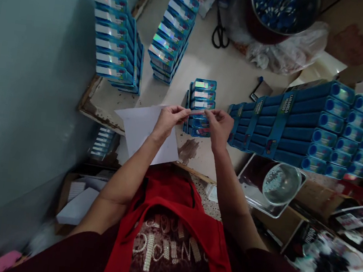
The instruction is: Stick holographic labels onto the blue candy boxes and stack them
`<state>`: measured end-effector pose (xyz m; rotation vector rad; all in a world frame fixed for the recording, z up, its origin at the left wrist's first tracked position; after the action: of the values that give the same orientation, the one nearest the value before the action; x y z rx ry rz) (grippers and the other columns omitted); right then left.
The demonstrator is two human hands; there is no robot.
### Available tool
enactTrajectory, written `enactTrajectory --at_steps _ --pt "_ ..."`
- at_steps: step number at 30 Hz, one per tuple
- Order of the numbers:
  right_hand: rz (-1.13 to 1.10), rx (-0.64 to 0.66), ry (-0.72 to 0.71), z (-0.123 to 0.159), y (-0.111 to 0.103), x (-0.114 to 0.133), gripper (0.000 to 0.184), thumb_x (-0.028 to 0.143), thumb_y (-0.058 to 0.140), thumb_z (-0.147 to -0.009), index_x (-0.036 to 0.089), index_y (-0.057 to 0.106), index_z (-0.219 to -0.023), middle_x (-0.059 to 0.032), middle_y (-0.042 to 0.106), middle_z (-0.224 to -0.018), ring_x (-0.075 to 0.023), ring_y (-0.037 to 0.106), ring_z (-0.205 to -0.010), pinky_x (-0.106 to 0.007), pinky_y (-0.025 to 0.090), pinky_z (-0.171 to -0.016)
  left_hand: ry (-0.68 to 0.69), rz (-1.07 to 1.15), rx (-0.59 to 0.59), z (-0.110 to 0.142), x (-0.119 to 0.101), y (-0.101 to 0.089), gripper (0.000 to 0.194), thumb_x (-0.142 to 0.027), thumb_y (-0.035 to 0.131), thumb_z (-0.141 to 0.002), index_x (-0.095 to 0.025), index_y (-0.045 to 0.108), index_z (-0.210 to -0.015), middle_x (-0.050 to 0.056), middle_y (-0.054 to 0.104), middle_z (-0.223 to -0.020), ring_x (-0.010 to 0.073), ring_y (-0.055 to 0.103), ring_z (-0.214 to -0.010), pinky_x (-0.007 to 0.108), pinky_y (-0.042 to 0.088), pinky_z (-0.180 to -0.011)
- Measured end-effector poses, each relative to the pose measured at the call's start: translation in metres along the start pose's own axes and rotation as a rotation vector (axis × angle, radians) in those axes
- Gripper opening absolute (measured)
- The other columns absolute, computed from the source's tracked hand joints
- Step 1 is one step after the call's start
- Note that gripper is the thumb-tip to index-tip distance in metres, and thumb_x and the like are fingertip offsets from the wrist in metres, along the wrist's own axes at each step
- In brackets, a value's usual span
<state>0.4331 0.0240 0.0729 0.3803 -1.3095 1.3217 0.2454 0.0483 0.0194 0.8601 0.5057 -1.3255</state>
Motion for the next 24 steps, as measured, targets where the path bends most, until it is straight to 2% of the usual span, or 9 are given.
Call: enactTrajectory --at_steps 4,9,13,24 --pt "0.28 -0.079 -0.074 -0.013 -0.003 0.001 0.027 0.047 0.076 -0.086 0.021 0.077 -0.082 0.0032 0.056 -0.062 -0.0174 0.058 -0.064 -0.031 0.048 -0.066 0.061 -0.114 -0.058 -0.012 -0.012 0.004 0.037 -0.044 0.098 -0.073 -0.015 0.075 -0.076 0.002 0.07 -0.069 0.0106 0.059 -0.061 0.024 0.048 -0.062" --pt "0.265 -0.048 -0.03 -0.005 -0.004 -0.011 0.03 0.051 0.072 -0.09 0.022 0.079 -0.087 0.0033 0.059 -0.062 -0.0187 0.06 -0.062 -0.031 0.046 -0.064 -0.001 -0.117 -0.037 -0.006 -0.003 0.002 0.036 -0.042 0.099 -0.068 -0.014 0.079 -0.077 0.004 0.073 -0.071 0.0117 0.061 -0.063 0.025 0.052 -0.064" --pt "0.361 -0.058 -0.042 -0.006 -0.004 -0.01 0.026 0.046 0.073 -0.09 0.021 0.079 -0.086 0.001 0.063 -0.066 -0.0205 0.062 -0.068 -0.032 0.045 -0.069 -0.018 -0.105 -0.062 -0.007 0.002 0.0 0.031 -0.039 0.097 -0.07 -0.015 0.079 -0.077 0.004 0.072 -0.07 0.0119 0.062 -0.063 0.026 0.054 -0.065" --pt "0.463 -0.035 -0.034 -0.013 0.002 -0.017 0.025 0.046 0.073 -0.09 0.023 0.08 -0.086 -0.0016 0.069 -0.073 -0.0234 0.065 -0.076 -0.036 0.047 -0.077 -0.017 -0.107 -0.052 -0.017 0.005 -0.001 0.028 -0.035 0.094 -0.068 -0.014 0.076 -0.074 0.003 0.069 -0.067 0.0107 0.058 -0.06 0.024 0.049 -0.061"
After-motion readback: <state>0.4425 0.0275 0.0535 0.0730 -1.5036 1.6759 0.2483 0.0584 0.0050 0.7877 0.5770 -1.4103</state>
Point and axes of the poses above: each hand's wrist, its own z-axis away from the middle knuckle, its own y-axis out of the palm, x = y × z, the point moved 5 cm from there along -z, towards the middle knuckle
